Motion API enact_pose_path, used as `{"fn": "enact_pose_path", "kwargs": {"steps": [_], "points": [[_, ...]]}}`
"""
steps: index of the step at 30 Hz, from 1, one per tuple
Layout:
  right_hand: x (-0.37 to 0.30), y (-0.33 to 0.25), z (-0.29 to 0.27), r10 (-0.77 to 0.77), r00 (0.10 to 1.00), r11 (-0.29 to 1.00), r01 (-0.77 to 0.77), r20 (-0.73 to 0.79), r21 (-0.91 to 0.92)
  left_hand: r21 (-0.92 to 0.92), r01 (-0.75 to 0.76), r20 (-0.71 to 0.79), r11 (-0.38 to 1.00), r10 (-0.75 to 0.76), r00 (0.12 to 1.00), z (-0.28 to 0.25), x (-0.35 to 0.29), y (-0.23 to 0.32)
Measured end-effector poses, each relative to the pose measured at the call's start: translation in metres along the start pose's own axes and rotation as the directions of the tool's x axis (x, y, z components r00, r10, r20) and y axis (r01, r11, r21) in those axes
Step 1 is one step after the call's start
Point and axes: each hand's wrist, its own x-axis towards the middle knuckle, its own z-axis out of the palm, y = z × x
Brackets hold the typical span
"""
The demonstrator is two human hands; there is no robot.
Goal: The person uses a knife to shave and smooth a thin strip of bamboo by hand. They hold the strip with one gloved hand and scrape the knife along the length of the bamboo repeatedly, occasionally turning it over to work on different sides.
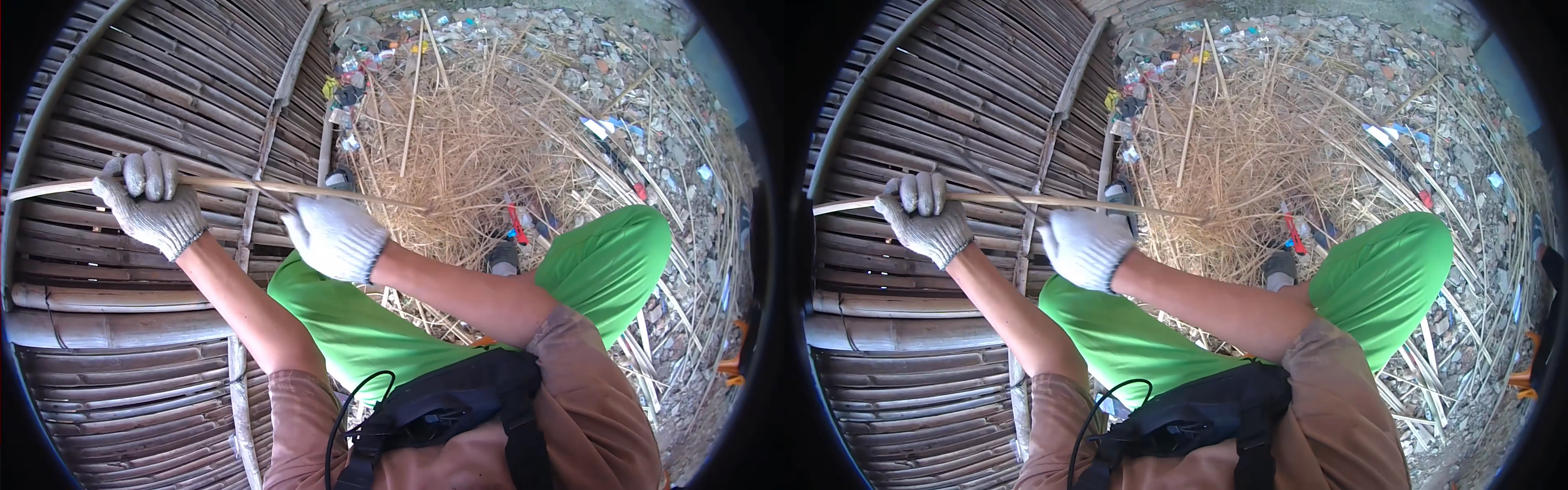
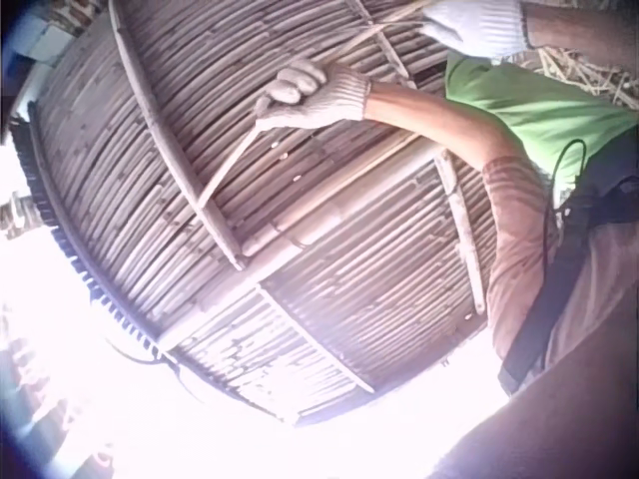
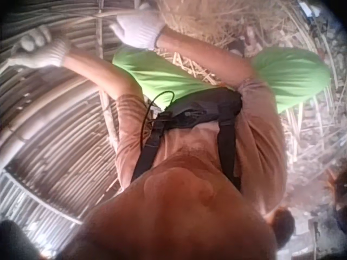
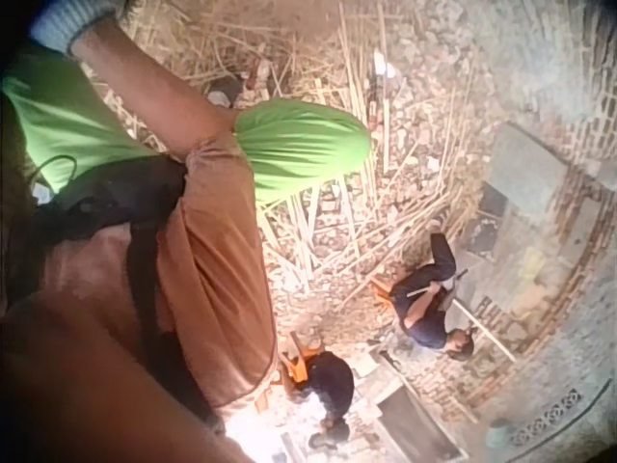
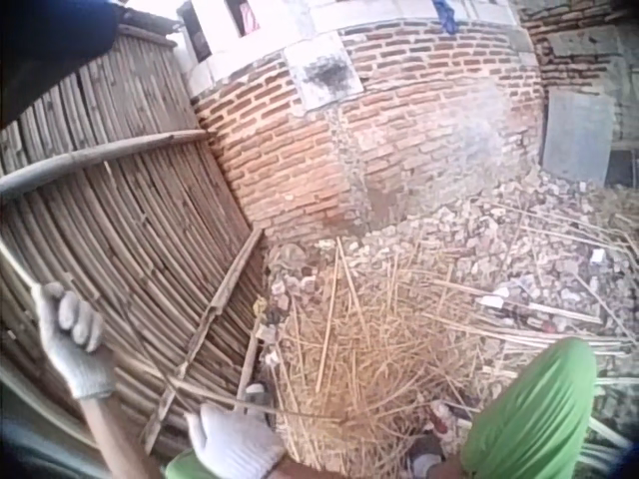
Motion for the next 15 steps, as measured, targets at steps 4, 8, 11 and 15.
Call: {"fn": "enact_pose_path", "kwargs": {"steps": [4,8,11,15], "points": [[-0.024,0.044,0.006,0.092,0.977,0.995,-0.096,0.19,0.008,0.014,-0.004,-0.038,1.0,0.005,0.999,-0.018,-0.003,0.018],[-0.092,0.19,0.013,0.455,0.804,0.863,-0.294,0.383,-0.41,-0.235,0.109,0.112,0.966,-0.084,0.99,-0.041,-0.017,0.026],[-0.095,0.178,0.017,0.464,0.8,0.886,-0.407,0.381,-0.223,-0.131,0.076,0.102,0.989,-0.063,0.993,-0.048,-0.017,0.036],[0.0,0.042,-0.001,0.006,0.954,1.0,-0.007,0.299,0.0,-0.037,0.094,0.025,0.995,-0.093,0.995,-0.047,-0.007,0.031]]}}
